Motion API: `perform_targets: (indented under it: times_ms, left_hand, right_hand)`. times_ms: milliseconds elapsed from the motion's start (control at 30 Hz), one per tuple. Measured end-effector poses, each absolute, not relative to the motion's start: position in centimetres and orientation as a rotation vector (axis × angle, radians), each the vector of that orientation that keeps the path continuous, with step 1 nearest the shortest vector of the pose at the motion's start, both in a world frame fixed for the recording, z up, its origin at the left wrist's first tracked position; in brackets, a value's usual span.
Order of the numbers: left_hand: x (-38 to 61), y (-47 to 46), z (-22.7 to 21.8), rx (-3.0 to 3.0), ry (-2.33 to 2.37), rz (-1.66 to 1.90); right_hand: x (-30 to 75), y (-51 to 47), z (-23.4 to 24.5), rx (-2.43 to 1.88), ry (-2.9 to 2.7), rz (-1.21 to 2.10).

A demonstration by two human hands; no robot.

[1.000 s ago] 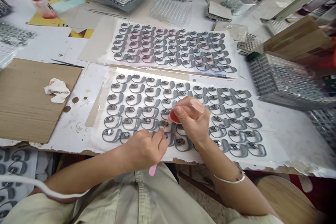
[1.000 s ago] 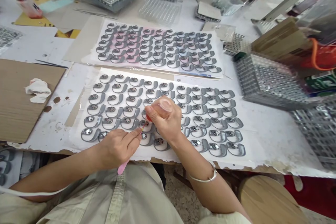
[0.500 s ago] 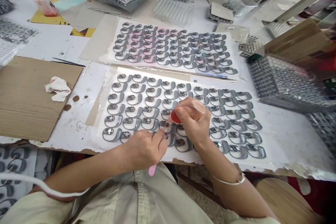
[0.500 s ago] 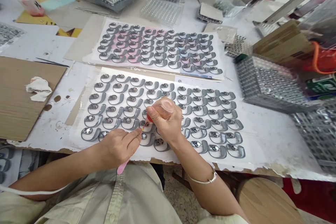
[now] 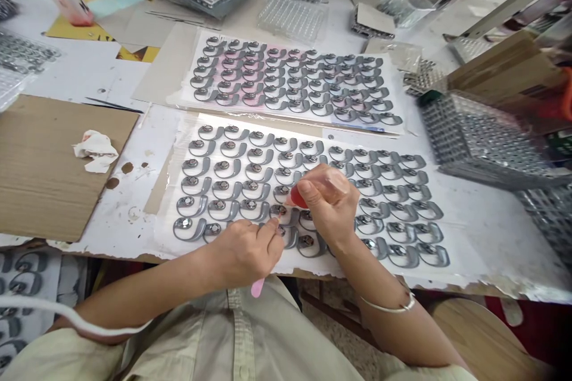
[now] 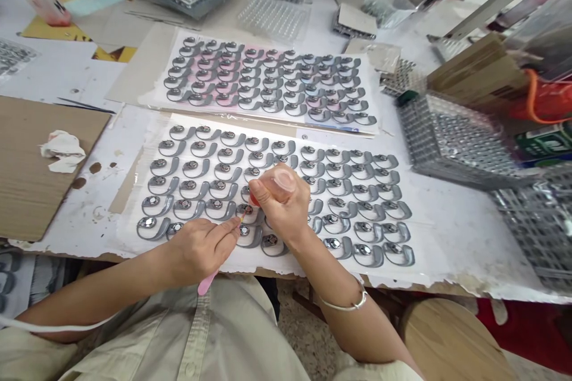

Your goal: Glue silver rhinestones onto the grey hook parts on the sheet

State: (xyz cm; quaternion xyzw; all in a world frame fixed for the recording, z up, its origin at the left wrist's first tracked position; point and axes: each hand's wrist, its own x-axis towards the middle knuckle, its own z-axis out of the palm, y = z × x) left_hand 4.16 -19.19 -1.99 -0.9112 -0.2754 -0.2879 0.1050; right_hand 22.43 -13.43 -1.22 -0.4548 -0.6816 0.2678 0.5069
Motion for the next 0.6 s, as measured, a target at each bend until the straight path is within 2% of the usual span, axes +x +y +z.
perform_targets:
  times_ms: [600]
  left_hand:
    - [4.15, -19.14, -2.01, -2.706, -0.813, -0.888]
  right_hand:
    - [22.34, -13.56, -1.16, -1.027, -1.724, 0.541]
